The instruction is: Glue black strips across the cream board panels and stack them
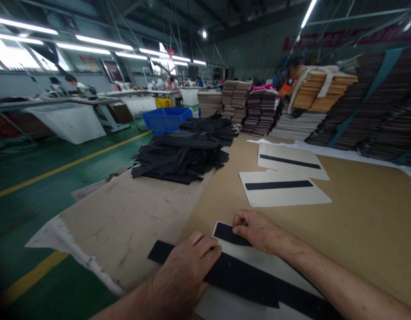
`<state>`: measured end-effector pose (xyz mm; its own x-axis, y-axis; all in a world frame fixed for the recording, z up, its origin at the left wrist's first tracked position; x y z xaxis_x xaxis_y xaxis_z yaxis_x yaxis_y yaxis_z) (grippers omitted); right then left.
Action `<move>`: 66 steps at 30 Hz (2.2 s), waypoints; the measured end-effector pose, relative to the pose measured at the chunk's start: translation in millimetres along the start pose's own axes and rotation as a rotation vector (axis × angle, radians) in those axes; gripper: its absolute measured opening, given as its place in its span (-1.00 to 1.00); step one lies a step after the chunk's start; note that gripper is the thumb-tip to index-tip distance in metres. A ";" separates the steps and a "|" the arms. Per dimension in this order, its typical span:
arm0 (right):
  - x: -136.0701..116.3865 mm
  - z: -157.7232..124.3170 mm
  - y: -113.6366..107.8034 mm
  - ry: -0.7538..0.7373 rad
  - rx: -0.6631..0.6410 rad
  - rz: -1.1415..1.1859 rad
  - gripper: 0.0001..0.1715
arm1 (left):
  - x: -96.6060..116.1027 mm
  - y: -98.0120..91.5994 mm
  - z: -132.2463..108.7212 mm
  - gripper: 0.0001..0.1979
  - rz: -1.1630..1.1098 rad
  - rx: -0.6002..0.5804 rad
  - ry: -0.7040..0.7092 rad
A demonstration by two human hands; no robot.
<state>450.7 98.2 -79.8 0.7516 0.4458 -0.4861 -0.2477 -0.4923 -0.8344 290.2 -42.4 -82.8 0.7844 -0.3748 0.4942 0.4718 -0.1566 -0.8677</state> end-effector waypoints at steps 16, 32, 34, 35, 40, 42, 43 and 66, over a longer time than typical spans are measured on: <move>-1.5 1.3 0.8 0.006 -0.013 -0.114 -0.95 | -3.0 1.8 1.0 -0.56 0.021 -0.026 -0.034; -0.9 1.6 2.2 -0.001 -0.012 -0.199 -0.95 | -2.1 0.1 1.4 -0.56 0.024 -0.021 -0.033; -2.4 0.3 2.0 -0.008 0.004 -0.239 -0.95 | -2.4 0.7 1.5 -0.54 0.034 -0.016 -0.039; -3.6 0.0 2.2 -0.007 0.009 -0.262 -0.96 | -2.5 0.8 1.8 -0.55 0.041 -0.015 -0.045; -11.3 -0.7 -3.6 0.008 0.015 -0.300 -0.95 | -1.5 -0.2 4.7 -0.62 0.054 -0.061 -0.081; -7.7 -6.6 -14.7 -0.010 -0.019 -0.218 -0.86 | -1.5 -0.9 5.6 -0.59 0.052 -0.059 -0.087; -2.2 -12.2 -22.0 -0.020 -0.065 -0.160 -0.80 | -1.9 -1.0 5.8 -0.56 0.053 -0.053 -0.088; 125.2 -141.7 -14.8 0.437 0.256 0.184 -0.85 | -20.6 6.9 12.0 -0.43 0.171 -0.061 -0.095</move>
<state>635.1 55.4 -91.5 0.8528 -0.0098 -0.5222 -0.4989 -0.3109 -0.8090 282.1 -24.8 -98.3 0.8868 -0.3136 0.3394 0.3052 -0.1541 -0.9397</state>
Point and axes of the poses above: each hand's wrist, its own z-axis towards the middle knuckle, its own y-axis out of the palm, x = y × z, the point moved 2 cm from there along z, towards the middle knuckle, and after that the axes turned 14 degrees about -z, right-handed, at the moved point
